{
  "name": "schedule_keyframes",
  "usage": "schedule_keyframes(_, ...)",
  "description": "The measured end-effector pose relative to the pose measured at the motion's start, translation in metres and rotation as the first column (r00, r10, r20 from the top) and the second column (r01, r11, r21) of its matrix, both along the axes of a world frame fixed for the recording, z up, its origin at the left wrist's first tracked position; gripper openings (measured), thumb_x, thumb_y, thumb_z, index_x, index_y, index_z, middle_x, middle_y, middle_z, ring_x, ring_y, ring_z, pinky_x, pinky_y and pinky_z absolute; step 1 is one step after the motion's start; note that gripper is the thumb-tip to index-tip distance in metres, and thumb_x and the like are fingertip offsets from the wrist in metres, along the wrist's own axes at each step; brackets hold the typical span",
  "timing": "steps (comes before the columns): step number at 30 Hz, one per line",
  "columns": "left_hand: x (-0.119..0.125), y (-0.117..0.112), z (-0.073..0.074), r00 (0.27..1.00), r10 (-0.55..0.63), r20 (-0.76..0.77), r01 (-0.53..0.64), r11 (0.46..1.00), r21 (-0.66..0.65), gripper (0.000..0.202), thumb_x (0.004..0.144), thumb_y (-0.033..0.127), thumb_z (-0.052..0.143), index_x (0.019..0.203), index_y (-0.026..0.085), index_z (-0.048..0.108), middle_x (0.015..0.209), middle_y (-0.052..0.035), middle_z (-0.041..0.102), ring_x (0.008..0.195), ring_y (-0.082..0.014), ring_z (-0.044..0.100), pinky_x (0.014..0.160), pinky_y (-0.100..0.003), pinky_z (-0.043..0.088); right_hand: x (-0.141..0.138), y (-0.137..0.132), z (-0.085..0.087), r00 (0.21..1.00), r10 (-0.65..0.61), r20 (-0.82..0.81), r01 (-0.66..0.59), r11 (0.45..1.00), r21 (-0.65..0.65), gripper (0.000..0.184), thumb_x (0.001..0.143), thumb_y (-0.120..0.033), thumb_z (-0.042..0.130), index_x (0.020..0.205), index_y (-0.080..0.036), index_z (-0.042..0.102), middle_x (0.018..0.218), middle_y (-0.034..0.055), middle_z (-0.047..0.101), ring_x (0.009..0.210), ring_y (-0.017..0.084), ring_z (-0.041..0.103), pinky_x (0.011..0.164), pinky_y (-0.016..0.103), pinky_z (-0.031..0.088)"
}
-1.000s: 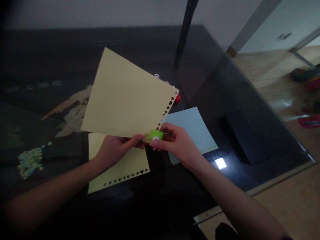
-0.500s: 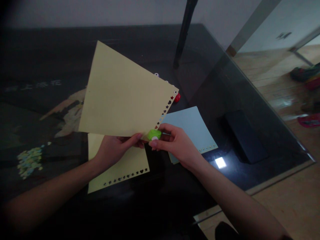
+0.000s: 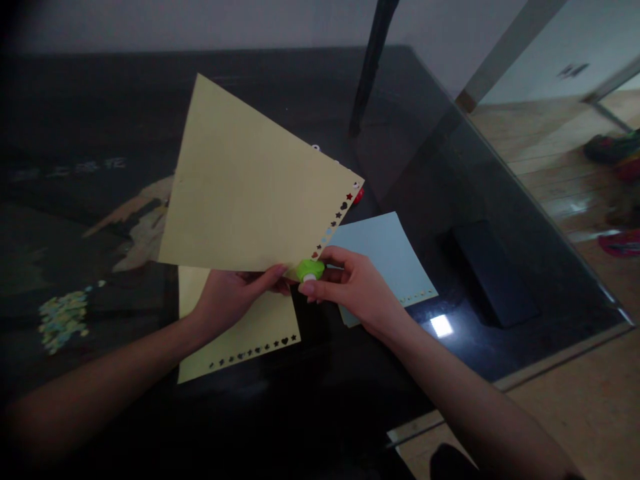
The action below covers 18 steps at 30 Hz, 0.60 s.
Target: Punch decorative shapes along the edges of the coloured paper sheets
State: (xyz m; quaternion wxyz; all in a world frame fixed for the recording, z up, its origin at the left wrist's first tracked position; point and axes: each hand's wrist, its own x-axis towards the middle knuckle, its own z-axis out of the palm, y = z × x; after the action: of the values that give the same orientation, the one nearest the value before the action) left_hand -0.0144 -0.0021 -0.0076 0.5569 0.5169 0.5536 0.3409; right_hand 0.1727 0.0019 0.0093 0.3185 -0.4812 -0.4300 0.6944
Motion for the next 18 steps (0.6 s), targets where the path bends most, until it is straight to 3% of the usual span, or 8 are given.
schedule_keyframes(12,0.0005,0.0005,-0.0028,0.999,0.008,0.044,-0.009,1.000,0.009,0.014,0.077,0.027,0.062,0.069,0.015,0.063,0.061,-0.0026,0.072,0.055,-0.0128,0.069,0.057,-0.020,0.058,-0.0010,-0.0014,0.0001,0.999,-0.015,0.030,0.015,1.000,-0.007,0.031,0.058,-0.023,0.080,0.082,-0.020,0.061,0.079,0.0008,0.068,0.066,0.013,0.061,0.058,0.027,0.049)
schedule_keyframes(18,0.0007,0.0004,-0.0031,0.998,0.003,0.058,-0.004,1.000,0.023,0.012,0.075,0.026,0.062,0.068,0.016,0.062,0.063,-0.0018,0.073,0.054,-0.0123,0.069,0.056,-0.019,0.058,-0.0020,-0.0001,0.0009,0.998,-0.010,0.061,0.008,1.000,0.018,0.027,0.059,-0.025,0.078,0.077,-0.020,0.059,0.072,-0.0008,0.066,0.058,0.011,0.058,0.057,0.028,0.049)
